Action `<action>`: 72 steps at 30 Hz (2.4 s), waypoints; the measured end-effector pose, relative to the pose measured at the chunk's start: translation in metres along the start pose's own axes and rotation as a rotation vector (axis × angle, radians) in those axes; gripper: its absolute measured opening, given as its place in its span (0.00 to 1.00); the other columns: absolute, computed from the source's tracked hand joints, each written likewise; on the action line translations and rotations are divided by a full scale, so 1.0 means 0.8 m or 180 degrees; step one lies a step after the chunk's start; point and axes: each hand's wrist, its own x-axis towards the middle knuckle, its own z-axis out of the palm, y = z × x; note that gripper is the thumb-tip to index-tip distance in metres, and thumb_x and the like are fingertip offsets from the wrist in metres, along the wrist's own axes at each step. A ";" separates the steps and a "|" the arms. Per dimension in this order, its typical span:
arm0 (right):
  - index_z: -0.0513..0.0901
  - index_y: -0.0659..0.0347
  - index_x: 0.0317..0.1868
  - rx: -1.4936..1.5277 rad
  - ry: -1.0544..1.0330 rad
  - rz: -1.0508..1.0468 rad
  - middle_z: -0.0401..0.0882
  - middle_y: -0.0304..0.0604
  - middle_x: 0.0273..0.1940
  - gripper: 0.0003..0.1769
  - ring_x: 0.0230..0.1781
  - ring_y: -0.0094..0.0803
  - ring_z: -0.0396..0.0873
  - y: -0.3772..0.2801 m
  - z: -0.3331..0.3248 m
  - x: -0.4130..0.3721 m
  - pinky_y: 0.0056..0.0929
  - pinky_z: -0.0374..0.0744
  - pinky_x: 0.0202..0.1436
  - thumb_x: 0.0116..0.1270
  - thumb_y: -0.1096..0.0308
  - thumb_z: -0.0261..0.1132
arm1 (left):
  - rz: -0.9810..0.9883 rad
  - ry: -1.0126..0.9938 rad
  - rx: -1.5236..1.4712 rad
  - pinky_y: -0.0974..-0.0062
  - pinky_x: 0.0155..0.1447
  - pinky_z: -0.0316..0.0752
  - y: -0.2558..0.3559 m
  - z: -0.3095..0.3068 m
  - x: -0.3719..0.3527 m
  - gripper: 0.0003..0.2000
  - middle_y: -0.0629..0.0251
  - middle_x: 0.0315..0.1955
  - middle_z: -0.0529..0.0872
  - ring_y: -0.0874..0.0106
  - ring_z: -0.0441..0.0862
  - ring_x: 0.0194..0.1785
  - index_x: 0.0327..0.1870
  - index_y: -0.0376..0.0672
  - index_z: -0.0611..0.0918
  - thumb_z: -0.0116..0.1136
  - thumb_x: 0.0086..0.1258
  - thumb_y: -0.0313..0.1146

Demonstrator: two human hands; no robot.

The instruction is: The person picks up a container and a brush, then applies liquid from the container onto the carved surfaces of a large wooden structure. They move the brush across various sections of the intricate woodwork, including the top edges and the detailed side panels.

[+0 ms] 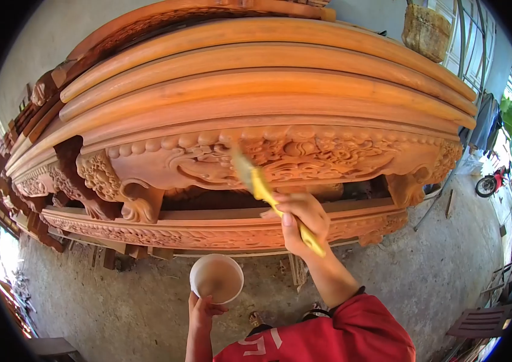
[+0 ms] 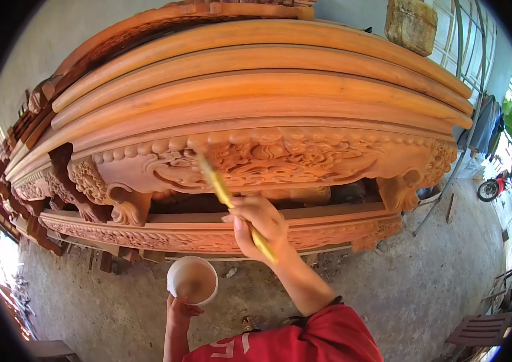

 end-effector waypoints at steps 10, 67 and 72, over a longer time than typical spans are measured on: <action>0.76 0.72 0.37 0.0180 0.1184 0.1725 0.78 0.55 0.35 0.25 0.25 0.39 0.81 0.056 -0.128 -0.031 0.25 0.81 0.23 0.66 0.53 0.48 | -0.0403 -0.0459 -0.0568 0.77 0.19 0.75 0.015 -0.029 0.029 0.26 0.50 0.34 0.79 0.62 0.79 0.19 0.55 0.35 0.61 0.47 0.52 0.32; 0.76 0.63 0.41 -0.2527 -0.0606 -0.0463 0.76 0.53 0.37 0.13 0.24 0.36 0.79 0.076 -0.408 0.072 0.27 0.77 0.21 0.56 0.67 0.62 | -0.0450 0.0041 -0.0410 0.76 0.15 0.68 -0.091 0.281 0.004 0.21 0.55 0.22 0.79 0.66 0.75 0.14 0.44 0.33 0.70 0.45 0.53 0.40; 0.74 0.72 0.36 -0.0062 0.0696 0.0852 0.78 0.52 0.29 0.14 0.25 0.35 0.79 0.110 -0.451 0.075 0.28 0.80 0.26 0.63 0.65 0.55 | -0.0406 -0.0160 -0.0459 0.75 0.15 0.70 -0.101 0.308 0.000 0.22 0.54 0.22 0.79 0.66 0.75 0.14 0.45 0.31 0.69 0.47 0.51 0.38</action>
